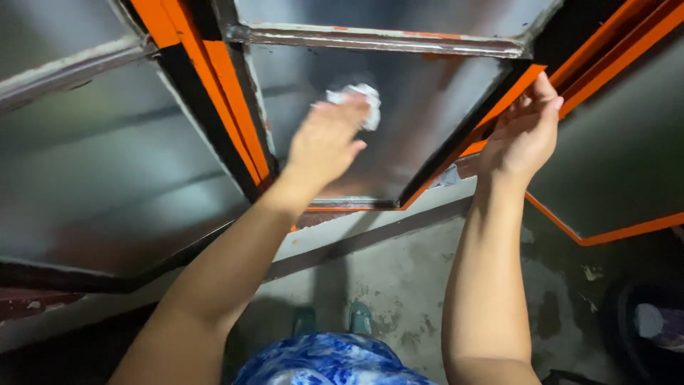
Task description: Cleaning window panes and frames using a spray and wipes.
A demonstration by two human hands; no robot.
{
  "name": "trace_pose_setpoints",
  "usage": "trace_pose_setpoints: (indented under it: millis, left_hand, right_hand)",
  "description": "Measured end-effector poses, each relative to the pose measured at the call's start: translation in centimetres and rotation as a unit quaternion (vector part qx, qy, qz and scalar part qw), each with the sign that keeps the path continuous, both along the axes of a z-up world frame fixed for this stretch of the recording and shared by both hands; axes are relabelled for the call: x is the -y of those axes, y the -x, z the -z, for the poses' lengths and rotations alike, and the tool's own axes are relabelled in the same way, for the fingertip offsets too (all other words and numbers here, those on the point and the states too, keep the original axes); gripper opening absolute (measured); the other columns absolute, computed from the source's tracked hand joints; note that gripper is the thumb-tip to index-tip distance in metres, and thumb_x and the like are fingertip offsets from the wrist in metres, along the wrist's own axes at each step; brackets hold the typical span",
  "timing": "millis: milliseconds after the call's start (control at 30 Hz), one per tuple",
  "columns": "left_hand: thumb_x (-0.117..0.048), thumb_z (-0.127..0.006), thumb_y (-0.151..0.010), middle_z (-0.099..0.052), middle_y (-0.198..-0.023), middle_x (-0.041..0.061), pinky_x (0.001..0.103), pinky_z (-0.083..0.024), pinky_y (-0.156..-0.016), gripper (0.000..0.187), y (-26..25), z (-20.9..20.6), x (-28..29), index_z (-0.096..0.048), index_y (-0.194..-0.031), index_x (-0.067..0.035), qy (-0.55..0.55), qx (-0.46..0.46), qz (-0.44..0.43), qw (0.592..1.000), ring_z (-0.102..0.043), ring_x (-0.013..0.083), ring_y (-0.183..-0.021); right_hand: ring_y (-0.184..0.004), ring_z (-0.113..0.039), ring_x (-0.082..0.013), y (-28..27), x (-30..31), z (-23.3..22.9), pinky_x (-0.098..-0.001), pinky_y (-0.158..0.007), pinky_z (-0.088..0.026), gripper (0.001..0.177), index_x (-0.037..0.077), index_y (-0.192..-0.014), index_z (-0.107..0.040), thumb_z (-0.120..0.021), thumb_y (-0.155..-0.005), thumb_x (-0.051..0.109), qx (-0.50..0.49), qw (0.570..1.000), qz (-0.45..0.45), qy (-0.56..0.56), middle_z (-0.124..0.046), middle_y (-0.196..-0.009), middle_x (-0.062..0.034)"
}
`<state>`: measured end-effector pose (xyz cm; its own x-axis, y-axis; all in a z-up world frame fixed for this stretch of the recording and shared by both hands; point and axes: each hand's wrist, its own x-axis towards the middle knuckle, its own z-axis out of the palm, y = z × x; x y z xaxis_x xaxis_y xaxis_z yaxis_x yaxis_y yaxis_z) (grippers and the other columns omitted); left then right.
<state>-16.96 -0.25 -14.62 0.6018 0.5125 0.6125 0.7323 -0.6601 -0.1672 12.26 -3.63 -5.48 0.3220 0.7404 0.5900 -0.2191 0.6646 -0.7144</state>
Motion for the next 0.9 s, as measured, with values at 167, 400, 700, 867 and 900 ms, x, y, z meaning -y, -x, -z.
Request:
trace_pose_setpoints:
  millis: [167,400,700,867,900]
  left_hand:
    - [-0.051,-0.064,-0.104,-0.039,-0.162,0.017,0.056,-0.019,-0.126,0.076,2.8,-2.5,0.0,-0.042,-0.161,-0.006,0.026,0.140,-0.121,0.982,-0.031,0.0359,-0.152]
    - [-0.052,-0.060,-0.109,-0.028,-0.166,0.025,0.060,-0.014,-0.128,0.077,1.4,-2.7,0.2,-0.037,-0.160,0.001,-0.008,0.220,-0.194,0.956,-0.016,0.0479,-0.155]
    - [-0.051,-0.062,-0.099,-0.013,-0.157,0.046,0.064,-0.013,-0.125,0.090,-1.6,12.3,2.6,-0.029,-0.150,0.016,0.146,0.321,-0.249,0.902,-0.009,0.0651,-0.148]
    - [-0.047,-0.065,-0.097,-0.010,-0.155,0.052,0.061,-0.017,-0.123,0.096,-3.6,19.3,3.4,-0.023,-0.148,0.022,0.217,0.386,-0.286,0.850,-0.009,0.0662,-0.148]
    - [-0.047,-0.065,-0.097,-0.010,-0.155,0.052,0.061,-0.017,-0.123,0.096,-4.0,19.8,3.4,-0.023,-0.148,0.022,0.222,0.385,-0.288,0.849,-0.009,0.0662,-0.148]
  right_hand:
    - [-0.137,-0.061,-0.0261,0.4,-1.1,1.2,-0.0451,-0.124,-0.047,0.053,-0.002,-0.142,-0.057,-0.027,-0.115,0.033,-0.011,0.998,0.036,-0.057,-0.065,-0.143,-0.0162]
    - [-0.137,-0.061,-0.0264,0.5,-0.6,1.0,-0.0451,-0.125,-0.048,0.055,-0.001,-0.145,-0.057,-0.026,-0.116,0.035,0.033,0.997,0.059,-0.048,-0.065,-0.144,-0.0174]
    - [-0.137,-0.063,-0.0276,-0.4,0.0,1.5,-0.0463,-0.120,-0.052,0.053,0.003,-0.148,-0.056,-0.034,-0.117,0.039,0.095,0.992,0.076,-0.045,-0.066,-0.143,-0.0156]
    - [-0.138,-0.060,-0.0238,-1.5,0.4,1.9,-0.0429,-0.118,-0.048,0.053,0.007,-0.154,-0.053,-0.032,-0.120,0.042,0.176,0.981,0.026,-0.071,-0.062,-0.144,-0.0123]
    - [-0.138,-0.060,-0.0238,-2.1,0.3,2.2,-0.0429,-0.118,-0.048,0.053,0.007,-0.154,-0.053,-0.032,-0.120,0.042,0.176,0.982,0.026,-0.067,-0.062,-0.144,-0.0123]
